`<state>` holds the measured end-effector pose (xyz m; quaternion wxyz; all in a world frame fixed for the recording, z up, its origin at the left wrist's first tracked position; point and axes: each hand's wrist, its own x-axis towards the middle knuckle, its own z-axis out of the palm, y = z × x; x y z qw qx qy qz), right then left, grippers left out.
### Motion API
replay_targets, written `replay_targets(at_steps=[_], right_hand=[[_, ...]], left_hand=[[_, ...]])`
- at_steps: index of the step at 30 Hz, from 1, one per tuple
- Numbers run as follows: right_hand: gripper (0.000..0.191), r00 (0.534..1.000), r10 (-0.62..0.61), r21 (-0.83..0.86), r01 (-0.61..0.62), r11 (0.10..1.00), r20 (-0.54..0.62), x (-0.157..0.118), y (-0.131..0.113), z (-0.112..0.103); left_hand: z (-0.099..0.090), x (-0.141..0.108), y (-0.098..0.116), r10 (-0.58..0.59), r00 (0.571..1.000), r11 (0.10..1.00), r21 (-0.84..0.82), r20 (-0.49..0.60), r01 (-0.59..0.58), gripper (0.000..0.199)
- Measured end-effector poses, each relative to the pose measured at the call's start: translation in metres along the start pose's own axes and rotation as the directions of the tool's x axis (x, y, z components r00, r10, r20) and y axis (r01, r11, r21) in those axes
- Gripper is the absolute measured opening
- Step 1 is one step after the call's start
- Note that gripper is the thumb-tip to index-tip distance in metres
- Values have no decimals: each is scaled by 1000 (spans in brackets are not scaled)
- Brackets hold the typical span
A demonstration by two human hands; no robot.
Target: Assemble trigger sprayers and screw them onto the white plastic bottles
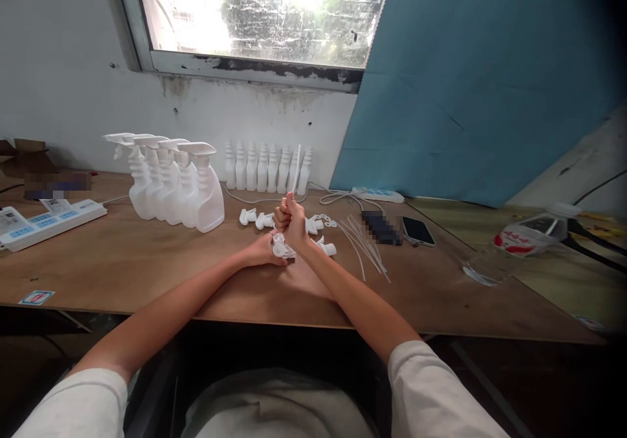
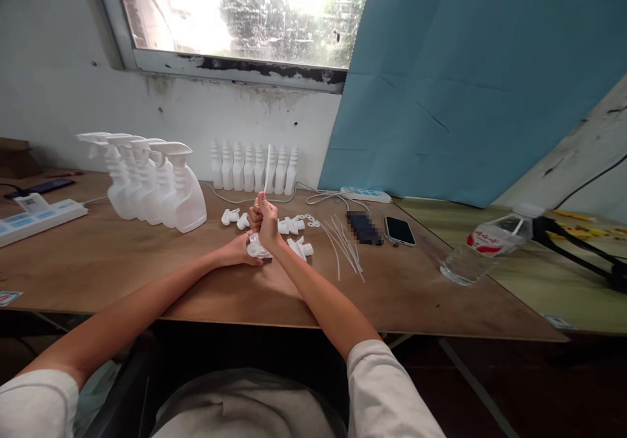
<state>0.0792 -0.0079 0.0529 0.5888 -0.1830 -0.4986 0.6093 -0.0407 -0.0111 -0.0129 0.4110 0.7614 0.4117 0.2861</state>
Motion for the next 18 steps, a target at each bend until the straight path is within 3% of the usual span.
replay_targets(at_steps=[3,18], right_hand=[[64,1000,-3,-18,3,1000,-8,0,4,0],[65,999,9,-89,-4,996,49,1,12,-1]], left_hand=[[0,0,0,8,1000,1000,28,-15,-8,82],[1,3,-1,31,999,997,76,-33,-28,65]])
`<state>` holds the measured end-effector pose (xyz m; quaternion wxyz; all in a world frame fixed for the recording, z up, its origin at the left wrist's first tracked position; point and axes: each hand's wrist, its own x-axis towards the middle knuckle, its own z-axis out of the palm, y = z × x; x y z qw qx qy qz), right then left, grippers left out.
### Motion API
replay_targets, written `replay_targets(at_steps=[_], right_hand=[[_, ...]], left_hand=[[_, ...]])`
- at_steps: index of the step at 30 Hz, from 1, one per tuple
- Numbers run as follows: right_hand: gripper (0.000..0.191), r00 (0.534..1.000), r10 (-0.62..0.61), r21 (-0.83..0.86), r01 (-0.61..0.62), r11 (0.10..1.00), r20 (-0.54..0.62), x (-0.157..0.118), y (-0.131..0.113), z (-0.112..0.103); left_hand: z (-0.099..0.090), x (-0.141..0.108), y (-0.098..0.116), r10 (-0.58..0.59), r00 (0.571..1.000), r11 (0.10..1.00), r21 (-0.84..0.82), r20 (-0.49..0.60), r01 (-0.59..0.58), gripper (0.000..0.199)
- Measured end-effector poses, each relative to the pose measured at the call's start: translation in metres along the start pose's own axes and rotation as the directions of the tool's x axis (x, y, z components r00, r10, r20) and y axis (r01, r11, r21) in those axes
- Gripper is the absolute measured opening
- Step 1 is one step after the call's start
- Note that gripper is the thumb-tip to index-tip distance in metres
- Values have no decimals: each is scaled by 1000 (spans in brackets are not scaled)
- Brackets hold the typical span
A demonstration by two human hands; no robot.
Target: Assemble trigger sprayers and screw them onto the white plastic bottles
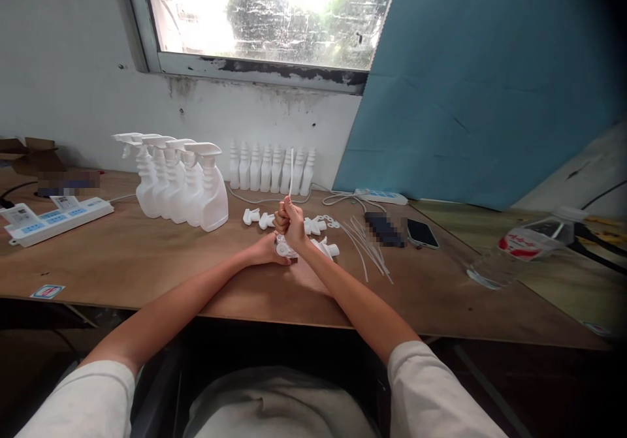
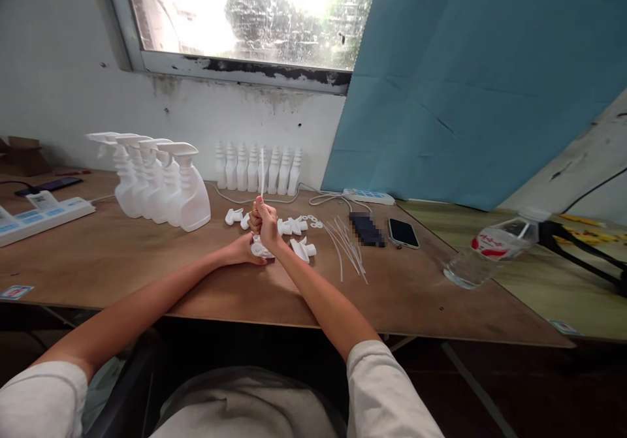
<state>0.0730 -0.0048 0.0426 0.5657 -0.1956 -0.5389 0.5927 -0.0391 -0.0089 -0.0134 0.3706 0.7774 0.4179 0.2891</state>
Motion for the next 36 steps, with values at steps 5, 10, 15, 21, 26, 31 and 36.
replay_targets(at_steps=[5,10,15,21,26,31,36], right_hand=[[63,997,10,-21,-8,1000,75,-1,2,1],[64,995,47,14,-48,999,87,2,1,0],[66,996,94,48,-94,994,-5,4,1,-2],[64,989,128,7,-127,992,-68,4,10,-2],[58,993,117,-113,-120,986,-34,5,13,0],[41,990,135,-259,-117,959,50,7,-22,-35],[20,919,11,-918,-395,32,-394,-13,-72,-116]], left_hand=[[0,-2,4,58,998,998,7,3,-58,54],[0,-2,3,22,1000,1000,-5,-5,-22,58],[1,-1,1,32,999,998,-57,9,-31,62],[1,-4,4,75,997,995,-68,0,-75,56],[1,-3,-2,52,999,997,-60,-7,-52,58],[0,-2,-5,47,999,995,-89,24,-45,53],[-1,-3,-2,26,999,991,-132,46,-19,63]])
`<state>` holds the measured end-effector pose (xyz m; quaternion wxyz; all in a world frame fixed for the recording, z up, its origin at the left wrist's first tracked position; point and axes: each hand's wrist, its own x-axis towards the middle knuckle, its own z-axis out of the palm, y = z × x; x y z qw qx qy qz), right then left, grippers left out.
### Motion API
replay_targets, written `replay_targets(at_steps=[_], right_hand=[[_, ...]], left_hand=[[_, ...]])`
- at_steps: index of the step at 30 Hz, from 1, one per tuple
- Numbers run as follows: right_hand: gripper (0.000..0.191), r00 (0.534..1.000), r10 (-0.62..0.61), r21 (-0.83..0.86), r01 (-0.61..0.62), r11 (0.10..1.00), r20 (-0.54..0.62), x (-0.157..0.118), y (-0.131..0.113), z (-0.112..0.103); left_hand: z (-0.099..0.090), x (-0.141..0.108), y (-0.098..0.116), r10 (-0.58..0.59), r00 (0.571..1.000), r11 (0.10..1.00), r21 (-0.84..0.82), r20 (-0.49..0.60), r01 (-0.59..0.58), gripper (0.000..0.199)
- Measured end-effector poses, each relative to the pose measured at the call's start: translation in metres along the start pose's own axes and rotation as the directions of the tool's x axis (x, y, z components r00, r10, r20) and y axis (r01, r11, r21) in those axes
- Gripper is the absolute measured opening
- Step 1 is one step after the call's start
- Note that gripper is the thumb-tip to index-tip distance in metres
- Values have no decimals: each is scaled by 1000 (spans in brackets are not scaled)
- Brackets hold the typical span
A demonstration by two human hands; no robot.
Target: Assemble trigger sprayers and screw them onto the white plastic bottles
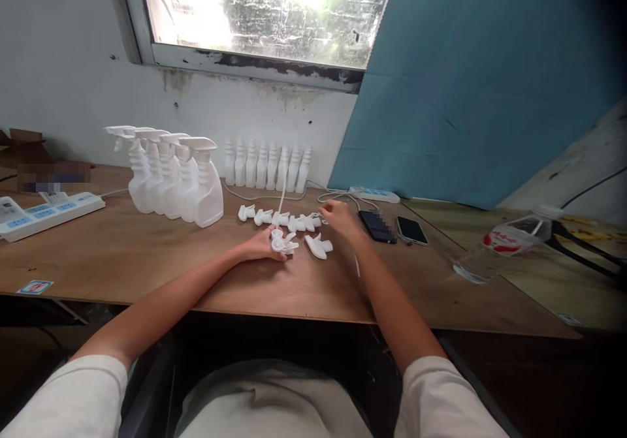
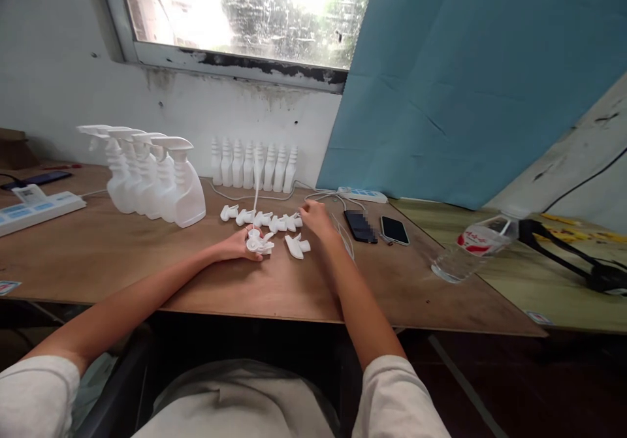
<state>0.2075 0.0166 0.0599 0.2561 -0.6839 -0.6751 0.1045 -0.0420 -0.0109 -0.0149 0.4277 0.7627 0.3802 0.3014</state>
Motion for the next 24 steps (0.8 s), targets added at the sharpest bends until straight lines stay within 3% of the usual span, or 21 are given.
replay_targets(at_steps=[3,7,14,21,23,24], right_hand=[[21,986,166,-207,-158,965,21,0,42,-12],[34,961,264,-345,-221,912,81,1,65,-5],[36,956,267,-418,-197,887,118,4,64,0],[27,963,268,-370,-235,899,40,0,57,-4],[25,971,238,-267,-235,935,-20,0,51,-11],[26,977,205,-120,-212,970,-65,0,45,-15]], left_hand=[[-1,-2,3,17,999,999,-31,34,-16,67],[-2,-5,7,51,997,998,-51,57,-48,68],[-1,-6,9,32,997,996,-81,68,-26,62],[2,-2,1,20,999,996,-91,38,-16,61],[2,-1,-1,20,999,996,-90,37,-17,60],[2,-1,-2,22,999,996,-90,37,-19,60]])
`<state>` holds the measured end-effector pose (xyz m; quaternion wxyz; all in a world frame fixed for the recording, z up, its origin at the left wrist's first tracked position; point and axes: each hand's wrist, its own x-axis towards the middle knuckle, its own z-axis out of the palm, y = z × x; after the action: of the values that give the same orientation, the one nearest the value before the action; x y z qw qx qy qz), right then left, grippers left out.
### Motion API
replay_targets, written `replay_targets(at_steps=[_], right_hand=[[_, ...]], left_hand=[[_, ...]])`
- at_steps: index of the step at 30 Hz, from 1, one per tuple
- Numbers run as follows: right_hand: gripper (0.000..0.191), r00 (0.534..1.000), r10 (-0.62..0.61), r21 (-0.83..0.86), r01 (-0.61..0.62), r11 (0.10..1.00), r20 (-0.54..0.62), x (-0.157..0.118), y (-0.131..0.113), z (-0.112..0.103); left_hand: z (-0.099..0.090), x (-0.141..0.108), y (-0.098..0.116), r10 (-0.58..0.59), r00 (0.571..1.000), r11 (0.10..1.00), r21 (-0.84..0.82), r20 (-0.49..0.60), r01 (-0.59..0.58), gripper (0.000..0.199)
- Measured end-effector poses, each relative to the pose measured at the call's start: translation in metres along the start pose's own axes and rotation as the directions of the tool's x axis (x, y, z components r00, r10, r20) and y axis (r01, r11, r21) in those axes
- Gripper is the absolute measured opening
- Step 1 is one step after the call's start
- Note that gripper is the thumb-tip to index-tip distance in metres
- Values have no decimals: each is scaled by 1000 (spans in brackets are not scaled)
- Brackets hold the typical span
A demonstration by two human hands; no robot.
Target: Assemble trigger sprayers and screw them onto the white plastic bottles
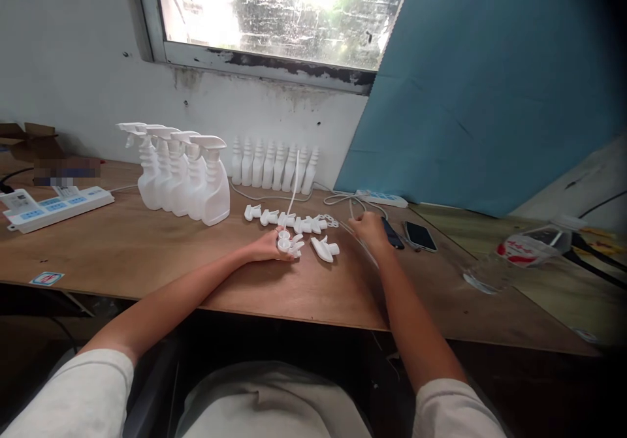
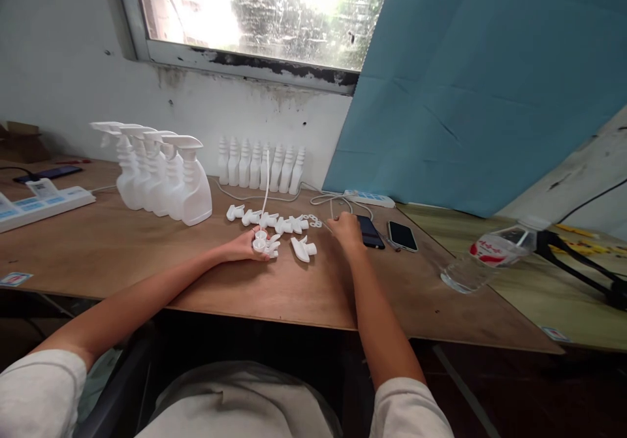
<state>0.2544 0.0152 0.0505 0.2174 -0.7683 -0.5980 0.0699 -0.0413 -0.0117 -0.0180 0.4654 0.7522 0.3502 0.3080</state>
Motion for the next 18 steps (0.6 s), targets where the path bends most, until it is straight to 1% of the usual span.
replay_targets(at_steps=[1,2,3,4,5,6,7,8,9,10,11,13,15,18], right_hand=[[26,998,-35,215,47,976,-58,-3,-7,-5],[26,991,-74,459,118,881,-114,-7,-15,-10],[27,980,-115,681,196,705,-162,-14,-26,-14],[29,966,-167,829,253,498,-195,-22,-38,-18],[32,950,-246,908,268,322,-193,-32,-52,-20],[33,927,-324,948,257,186,-188,-42,-66,-22],[32,904,-380,966,245,79,-198,-53,-80,-22],[32,886,-406,970,242,-12,-226,-64,-93,-21],[32,874,-419,969,234,-78,-245,-73,-105,-19],[32,865,-438,969,219,-114,-247,-81,-116,-15],[34,855,-461,972,201,-125,-236,-87,-125,-10],[38,844,-503,982,147,-116,-186,-94,-138,2],[48,838,-529,989,82,-121,-134,-94,-147,16],[62,832,-546,987,9,-161,-97,-91,-153,35]], left_hand=[[0,0,-1,3,1000,1000,1,1,-3,59],[0,1,-1,5,1000,1000,2,-1,-5,59],[0,1,-2,7,1000,1000,4,-4,-7,59],[0,1,-2,8,1000,1000,8,-11,-8,59],[0,1,-1,8,1000,1000,13,-18,-8,58],[0,0,0,9,1000,1000,17,-27,-8,58],[0,0,2,9,999,1000,22,-32,-8,57],[0,-1,4,9,999,1000,28,-33,-8,57],[0,-1,6,8,999,999,35,-32,-7,56],[0,-2,7,9,999,999,48,-33,-7,56],[0,-2,9,9,999,998,63,-35,-7,55],[0,-1,9,13,999,996,89,-46,-9,54],[-1,0,7,20,998,995,98,-52,-14,59],[-1,2,3,37,998,994,106,-54,-31,67]])
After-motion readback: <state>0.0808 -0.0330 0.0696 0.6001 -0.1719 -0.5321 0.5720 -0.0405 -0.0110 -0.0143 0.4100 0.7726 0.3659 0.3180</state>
